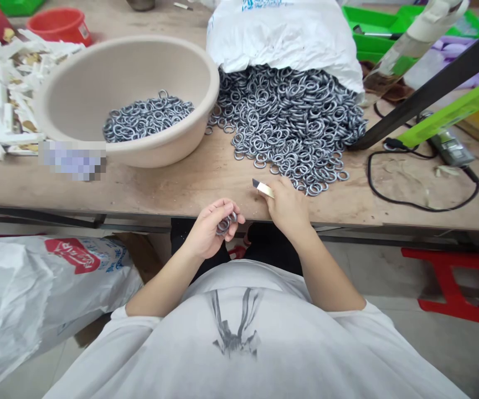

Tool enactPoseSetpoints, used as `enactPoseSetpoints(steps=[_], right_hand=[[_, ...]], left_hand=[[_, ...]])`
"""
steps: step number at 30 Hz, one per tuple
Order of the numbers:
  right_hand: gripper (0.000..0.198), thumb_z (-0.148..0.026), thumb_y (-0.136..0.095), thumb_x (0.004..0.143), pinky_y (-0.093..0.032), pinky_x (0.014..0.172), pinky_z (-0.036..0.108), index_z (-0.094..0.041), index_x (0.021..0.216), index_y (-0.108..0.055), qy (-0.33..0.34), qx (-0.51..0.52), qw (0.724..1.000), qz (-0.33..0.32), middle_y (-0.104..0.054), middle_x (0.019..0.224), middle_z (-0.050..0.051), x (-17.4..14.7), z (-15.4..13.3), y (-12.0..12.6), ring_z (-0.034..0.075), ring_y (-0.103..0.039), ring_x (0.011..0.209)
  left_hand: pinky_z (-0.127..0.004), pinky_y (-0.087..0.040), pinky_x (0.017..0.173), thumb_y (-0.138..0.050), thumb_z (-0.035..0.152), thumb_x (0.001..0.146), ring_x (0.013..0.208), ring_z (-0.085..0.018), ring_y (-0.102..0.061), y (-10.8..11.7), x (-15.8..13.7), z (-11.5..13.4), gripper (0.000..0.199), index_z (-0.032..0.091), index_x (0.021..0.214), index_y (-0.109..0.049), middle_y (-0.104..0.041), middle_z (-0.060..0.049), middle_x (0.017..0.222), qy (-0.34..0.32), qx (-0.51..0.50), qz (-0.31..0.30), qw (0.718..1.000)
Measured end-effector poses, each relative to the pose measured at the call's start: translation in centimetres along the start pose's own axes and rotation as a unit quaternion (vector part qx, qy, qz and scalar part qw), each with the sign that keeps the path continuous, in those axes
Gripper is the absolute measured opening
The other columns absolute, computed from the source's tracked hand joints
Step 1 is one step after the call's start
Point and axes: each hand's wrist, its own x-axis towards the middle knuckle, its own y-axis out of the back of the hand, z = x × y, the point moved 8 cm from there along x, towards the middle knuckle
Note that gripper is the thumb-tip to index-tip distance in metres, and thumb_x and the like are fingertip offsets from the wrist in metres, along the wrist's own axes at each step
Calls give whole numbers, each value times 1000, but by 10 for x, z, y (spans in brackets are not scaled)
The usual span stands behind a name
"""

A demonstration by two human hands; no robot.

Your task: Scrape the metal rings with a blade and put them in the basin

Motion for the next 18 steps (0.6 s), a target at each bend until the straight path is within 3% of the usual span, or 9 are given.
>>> enactPoseSetpoints(steps=[4,7,11,14,16,18], right_hand=[[23,-36,-74,100,-32,62,36,-15,106,-67,25,4,998,-61,-60,110,8,1,-6,0,29,-62,93],[22,-35,-71,101,-31,62,36,-14,105,-67,27,-19,997,-76,-60,108,10,2,-10,1,30,-62,92],[21,-31,-65,105,-30,61,36,-11,109,-64,-4,-36,997,-63,-58,114,15,4,-5,0,31,-61,88],[11,-18,-59,104,-34,68,35,-9,106,-63,8,80,997,-13,-59,108,15,5,1,2,31,-59,92],[16,-19,-52,105,-37,72,34,-11,96,-63,65,271,960,1,-59,95,11,2,-5,4,28,-57,89],[31,-34,-47,109,-37,66,31,-15,89,-60,119,482,867,-40,-56,79,5,-5,-17,4,21,-53,73]], left_hand=[[-16,-26,39,-80,44,71,46,-5,-42,-1,-1,1,46,13,78,-46,-53,2,67,2,-2,6,1000],[-15,-23,41,-80,42,72,46,-3,-37,-3,-2,1,48,14,76,-42,-47,4,65,-3,-2,4,1000],[-15,-22,42,-80,41,72,46,-3,-34,-2,-3,3,48,14,76,-41,-42,5,63,-16,6,15,1000],[-16,-22,42,-80,43,72,46,-3,-34,2,-3,2,48,14,77,-42,-42,5,63,-19,18,34,999],[-17,-20,42,-79,46,73,46,-3,-33,3,-3,-1,46,14,79,-47,-42,4,63,-16,36,37,999],[-17,-17,42,-75,52,77,45,-3,-31,0,-2,-6,46,12,84,-54,-40,4,61,-6,59,18,998]])
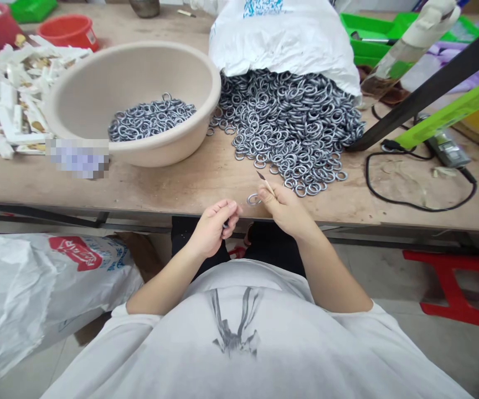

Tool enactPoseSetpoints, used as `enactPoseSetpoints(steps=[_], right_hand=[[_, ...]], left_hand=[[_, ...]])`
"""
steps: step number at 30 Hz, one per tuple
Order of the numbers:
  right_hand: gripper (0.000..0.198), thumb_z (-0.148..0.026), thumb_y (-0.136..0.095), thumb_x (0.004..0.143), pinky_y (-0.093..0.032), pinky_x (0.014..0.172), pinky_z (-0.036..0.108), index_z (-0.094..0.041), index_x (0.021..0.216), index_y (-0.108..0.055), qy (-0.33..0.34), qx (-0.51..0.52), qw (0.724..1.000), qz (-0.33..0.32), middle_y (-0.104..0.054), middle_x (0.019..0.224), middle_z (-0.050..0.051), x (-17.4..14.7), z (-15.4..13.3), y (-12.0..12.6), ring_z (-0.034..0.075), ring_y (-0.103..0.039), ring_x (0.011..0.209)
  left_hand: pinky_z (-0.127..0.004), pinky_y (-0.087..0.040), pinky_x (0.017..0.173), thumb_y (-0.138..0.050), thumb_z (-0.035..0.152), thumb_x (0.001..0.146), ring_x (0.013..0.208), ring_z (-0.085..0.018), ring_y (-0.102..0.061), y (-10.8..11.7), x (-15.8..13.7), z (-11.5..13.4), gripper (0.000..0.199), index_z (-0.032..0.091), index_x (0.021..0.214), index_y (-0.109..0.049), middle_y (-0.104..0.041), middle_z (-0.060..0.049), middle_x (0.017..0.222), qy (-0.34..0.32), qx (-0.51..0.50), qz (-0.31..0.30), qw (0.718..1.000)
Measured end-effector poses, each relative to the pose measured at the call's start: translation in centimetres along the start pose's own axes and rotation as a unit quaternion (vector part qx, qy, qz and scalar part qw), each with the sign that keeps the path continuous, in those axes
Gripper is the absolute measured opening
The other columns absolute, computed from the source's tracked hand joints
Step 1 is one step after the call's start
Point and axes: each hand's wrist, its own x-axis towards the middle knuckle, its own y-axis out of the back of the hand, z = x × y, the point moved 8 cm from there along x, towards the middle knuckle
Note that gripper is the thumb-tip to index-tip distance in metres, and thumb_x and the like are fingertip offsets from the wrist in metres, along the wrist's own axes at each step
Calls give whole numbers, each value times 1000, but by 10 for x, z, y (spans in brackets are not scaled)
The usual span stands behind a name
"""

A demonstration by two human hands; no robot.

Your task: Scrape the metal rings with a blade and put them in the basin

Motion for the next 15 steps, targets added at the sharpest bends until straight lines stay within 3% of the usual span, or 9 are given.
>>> enactPoseSetpoints(steps=[2,5,9,15], right_hand=[[41,-52,-50,108,-33,58,28,-17,87,-58,2,180,982,-54,-51,68,-1,-5,-7,-16,16,-43,58],[44,-58,-61,103,-38,61,26,-18,85,-54,0,301,950,-86,-52,68,-2,-9,-18,-35,14,-45,58],[47,-62,-68,97,-44,63,24,-18,86,-55,-8,330,942,-56,-57,75,1,-8,-18,-41,14,-54,66],[40,-47,-82,87,-46,60,22,-17,94,-58,-19,330,944,-19,-57,80,-1,-12,-13,-39,12,-54,65]], left_hand=[[-17,-15,41,-69,59,82,44,-3,-28,-8,-1,-5,51,9,89,-59,-38,4,59,17,11,-43,999],[-17,-15,40,-65,65,84,43,-3,-24,-22,-5,-11,57,9,90,-59,-35,5,57,65,-31,-110,991],[-16,-16,39,-76,56,78,42,-2,-23,-32,-11,-12,52,13,84,-48,-31,7,57,114,-102,-138,979],[-15,-16,41,-77,47,80,44,-2,-24,-26,-5,-7,48,14,84,-43,-36,6,58,29,-81,-70,994]])
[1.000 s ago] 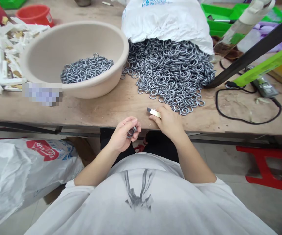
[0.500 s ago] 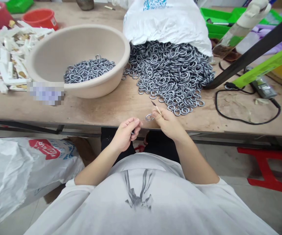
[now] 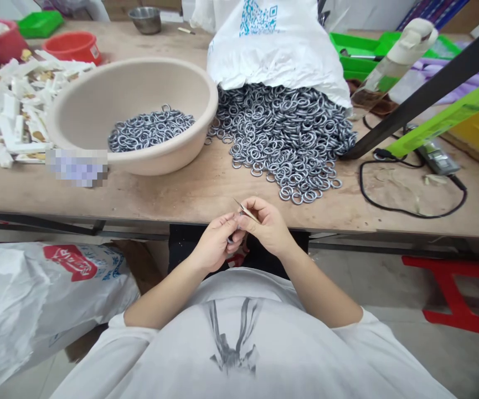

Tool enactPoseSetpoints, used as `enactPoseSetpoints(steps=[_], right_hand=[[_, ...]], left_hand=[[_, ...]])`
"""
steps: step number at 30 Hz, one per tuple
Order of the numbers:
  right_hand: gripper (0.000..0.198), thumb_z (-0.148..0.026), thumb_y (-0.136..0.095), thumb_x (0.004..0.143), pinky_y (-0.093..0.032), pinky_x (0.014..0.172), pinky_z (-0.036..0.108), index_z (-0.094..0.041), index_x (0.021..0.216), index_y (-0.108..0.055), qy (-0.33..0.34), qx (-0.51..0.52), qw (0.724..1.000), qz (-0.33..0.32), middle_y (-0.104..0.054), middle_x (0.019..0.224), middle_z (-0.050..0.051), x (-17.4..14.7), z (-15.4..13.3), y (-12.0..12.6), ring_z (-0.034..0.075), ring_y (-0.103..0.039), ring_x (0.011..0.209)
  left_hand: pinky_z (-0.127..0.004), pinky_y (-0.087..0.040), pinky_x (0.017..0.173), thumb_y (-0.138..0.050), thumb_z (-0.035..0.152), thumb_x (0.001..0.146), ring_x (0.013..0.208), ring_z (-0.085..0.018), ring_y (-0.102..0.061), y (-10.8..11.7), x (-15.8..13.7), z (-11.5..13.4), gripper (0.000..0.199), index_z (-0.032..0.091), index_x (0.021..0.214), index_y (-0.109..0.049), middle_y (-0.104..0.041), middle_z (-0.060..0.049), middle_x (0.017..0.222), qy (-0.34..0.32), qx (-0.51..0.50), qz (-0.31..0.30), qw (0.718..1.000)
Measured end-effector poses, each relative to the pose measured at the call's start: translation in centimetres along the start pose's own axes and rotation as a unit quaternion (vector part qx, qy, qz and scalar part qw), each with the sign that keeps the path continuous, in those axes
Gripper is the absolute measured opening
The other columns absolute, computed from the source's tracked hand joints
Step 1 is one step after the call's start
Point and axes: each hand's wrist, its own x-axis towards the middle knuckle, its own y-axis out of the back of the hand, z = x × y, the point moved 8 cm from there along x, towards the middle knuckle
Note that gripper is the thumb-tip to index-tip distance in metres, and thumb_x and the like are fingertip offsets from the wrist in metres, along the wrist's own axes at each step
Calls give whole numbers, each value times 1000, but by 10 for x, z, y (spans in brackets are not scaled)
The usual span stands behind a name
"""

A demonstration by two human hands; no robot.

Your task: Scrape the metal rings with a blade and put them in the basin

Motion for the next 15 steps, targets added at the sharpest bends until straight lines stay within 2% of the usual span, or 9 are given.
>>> enactPoseSetpoints(steps=[4,9,12,15], right_hand=[[30,-41,-79,90,-46,62,23,-16,94,-62,27,-52,998,39,-59,82,1,-1,0,4,13,-56,66],[43,-57,-77,89,-47,67,27,-17,96,-61,27,-77,995,54,-62,84,2,1,1,7,17,-59,74],[43,-59,-69,97,-43,69,29,-17,92,-63,90,-189,976,62,-62,85,3,-3,-14,8,18,-58,77],[42,-53,-61,105,-38,64,28,-16,85,-65,158,-279,947,34,-58,76,1,-11,-29,0,16,-54,70]], left_hand=[[-16,-16,41,-75,50,80,45,-2,-24,3,2,-3,49,15,83,-42,-36,6,58,-9,5,12,1000],[-16,-17,42,-76,52,79,46,-2,-24,11,3,0,52,15,79,-40,-35,6,57,-20,4,42,999],[-16,-18,41,-76,52,80,46,-3,-25,13,2,5,52,14,77,-40,-35,6,58,-37,-3,42,998],[-16,-20,41,-77,50,79,44,-2,-27,15,2,9,51,15,77,-40,-35,6,57,-47,-2,60,997]])
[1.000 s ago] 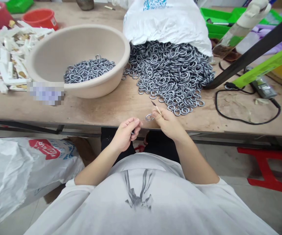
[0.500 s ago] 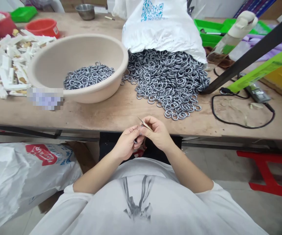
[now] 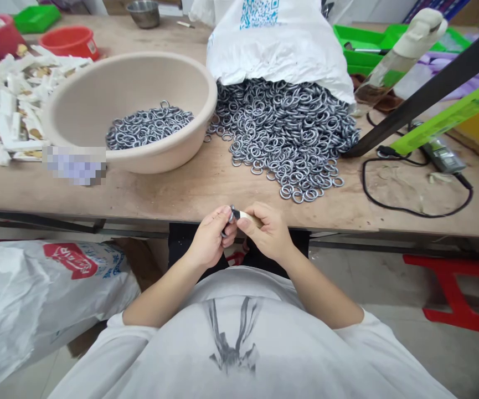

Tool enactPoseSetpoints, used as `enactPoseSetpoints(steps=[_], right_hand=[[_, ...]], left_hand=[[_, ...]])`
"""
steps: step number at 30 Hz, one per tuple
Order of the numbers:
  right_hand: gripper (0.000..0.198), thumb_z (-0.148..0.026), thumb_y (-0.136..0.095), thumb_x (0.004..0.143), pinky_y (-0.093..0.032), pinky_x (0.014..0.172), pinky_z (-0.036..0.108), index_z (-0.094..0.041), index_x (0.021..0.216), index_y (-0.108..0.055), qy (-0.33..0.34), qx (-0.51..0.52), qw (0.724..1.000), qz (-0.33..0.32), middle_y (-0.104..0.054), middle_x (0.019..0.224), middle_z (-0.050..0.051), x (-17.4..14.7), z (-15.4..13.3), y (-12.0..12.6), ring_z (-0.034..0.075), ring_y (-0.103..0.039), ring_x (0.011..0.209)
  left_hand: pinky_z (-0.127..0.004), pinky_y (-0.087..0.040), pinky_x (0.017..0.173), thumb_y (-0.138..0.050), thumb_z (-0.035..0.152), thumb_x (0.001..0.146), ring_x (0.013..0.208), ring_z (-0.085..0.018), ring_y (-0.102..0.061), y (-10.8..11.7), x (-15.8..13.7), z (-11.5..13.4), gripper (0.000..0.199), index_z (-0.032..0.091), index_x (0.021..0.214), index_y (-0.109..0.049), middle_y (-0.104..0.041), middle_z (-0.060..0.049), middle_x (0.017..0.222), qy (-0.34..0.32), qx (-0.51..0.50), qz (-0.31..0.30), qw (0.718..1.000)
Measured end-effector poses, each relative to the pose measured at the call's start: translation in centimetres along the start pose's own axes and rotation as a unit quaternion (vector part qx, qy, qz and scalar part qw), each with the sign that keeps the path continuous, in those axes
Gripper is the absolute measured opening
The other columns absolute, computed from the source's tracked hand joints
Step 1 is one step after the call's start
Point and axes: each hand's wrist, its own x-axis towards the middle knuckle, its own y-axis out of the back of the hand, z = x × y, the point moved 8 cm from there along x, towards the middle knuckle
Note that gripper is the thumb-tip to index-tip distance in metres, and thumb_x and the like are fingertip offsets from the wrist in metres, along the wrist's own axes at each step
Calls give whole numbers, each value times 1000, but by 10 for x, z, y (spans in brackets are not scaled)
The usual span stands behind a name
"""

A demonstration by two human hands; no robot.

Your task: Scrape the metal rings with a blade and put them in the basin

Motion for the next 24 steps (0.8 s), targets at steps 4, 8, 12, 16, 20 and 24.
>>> enactPoseSetpoints(steps=[4,8,12,16,20,24], right_hand=[[47,-52,-59,107,-33,59,26,-14,79,-64,34,-37,999,-14,-53,70,-1,-2,-9,-1,12,-49,64],[50,-53,-57,107,-34,60,26,-14,78,-66,25,-36,998,-35,-53,69,-1,-1,-8,-4,11,-49,62],[53,-58,-55,106,-36,60,26,-15,79,-67,-15,-11,998,-57,-55,68,-1,-1,-3,-8,12,-51,59],[49,-56,-58,104,-35,60,26,-16,78,-68,-46,-22,998,-44,-56,68,-2,1,12,-6,13,-52,62],[41,-47,-60,102,-29,55,27,-17,74,-61,-84,-30,994,64,-48,61,-4,7,28,16,12,-43,56],[31,-45,-67,99,-35,61,25,-17,89,-61,-31,69,996,45,-53,75,-2,8,11,5,13,-47,65]], left_hand=[[-16,-21,41,-77,50,78,43,-3,-29,1,0,2,51,15,77,-40,-36,7,56,-1,11,19,1000],[-16,-20,41,-78,52,77,43,-2,-27,1,0,2,53,15,79,-40,-35,7,56,5,19,13,1000],[-15,-19,41,-81,55,72,43,-2,-25,6,3,3,57,16,80,-40,-34,8,55,16,28,-11,999],[-14,-19,40,-77,52,78,45,-2,-24,12,1,5,52,15,78,-41,-33,7,55,6,59,-25,998],[-16,-21,43,-64,50,92,46,-3,-26,-8,-12,-1,47,13,72,-42,-32,4,57,27,103,-141,984],[-16,-20,43,-66,49,90,46,-3,-25,-6,-10,5,45,13,75,-43,-32,5,58,1,77,-108,991]])
